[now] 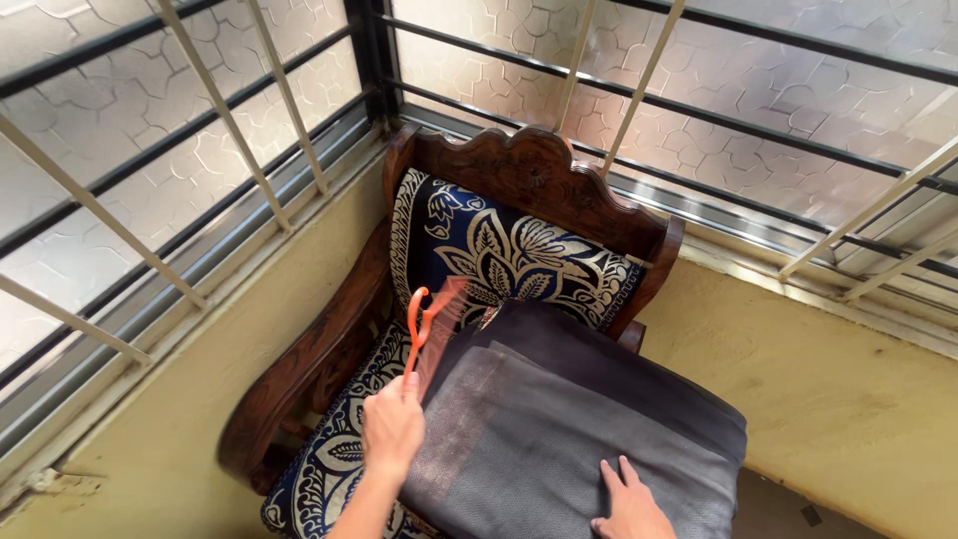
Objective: The person takes a dark garment from a stack on a wooden chair, places it on an orange hanger, and hangs it on the window grille. They repeat the process with a blue garment using a red hanger, hanging it next to the first one.
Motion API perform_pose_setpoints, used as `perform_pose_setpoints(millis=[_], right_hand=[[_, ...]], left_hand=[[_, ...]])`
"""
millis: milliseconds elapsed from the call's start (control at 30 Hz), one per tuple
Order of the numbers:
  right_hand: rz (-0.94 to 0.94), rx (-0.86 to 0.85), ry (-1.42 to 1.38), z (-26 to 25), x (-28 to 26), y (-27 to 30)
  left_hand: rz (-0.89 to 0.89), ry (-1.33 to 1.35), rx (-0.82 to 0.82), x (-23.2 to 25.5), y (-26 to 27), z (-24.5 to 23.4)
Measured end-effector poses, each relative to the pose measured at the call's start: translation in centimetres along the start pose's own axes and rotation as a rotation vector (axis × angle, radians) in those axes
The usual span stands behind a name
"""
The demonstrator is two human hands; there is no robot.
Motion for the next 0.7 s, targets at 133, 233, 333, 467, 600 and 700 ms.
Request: perform_pose_setpoints(millis=[133,233,333,467,600,700], right_hand=[[-0.079,0.125,0.056,-5.2,-6.4,4.9],[-0.388,0.211,-0.109,-7.4,-11.3,7.8],[-0.537,0.101,-0.265,-7.3,-17.6,9.0],[-0.571,-0.056,-0.435,-4.4,-24.2,9.3],[-0.648,-0.247,-0.424,-1.5,-26.6,10.0],[-0.456,-0.434,-0.478,0.2,-27.5,10.8]], left_hand=[[-0.075,-0.008,-0.004,-1.3,-0.4,-2.9],[-0.019,0.029,0.028,-2.9,-0.2,-3.3],[-0.031,0.195,0.002,-4.2,0.3,-2.1],[-0.084,0.238,-0.193,-4.1,2.3,-1.5],[-0.095,0.426,-0.253,-3.6,4.2,-2.4],[-0.127,0.422,-0.266,-3.0,3.8,-3.1]])
Point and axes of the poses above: each hand's wrist, its own y-axis away from the middle knuckle, its own z-axis out of the palm, x = y × z, the point moved 2 cm from there along -y, towards the middle knuckle, and after that the axes turned 10 degrees about -y, right-handed, at the moved point
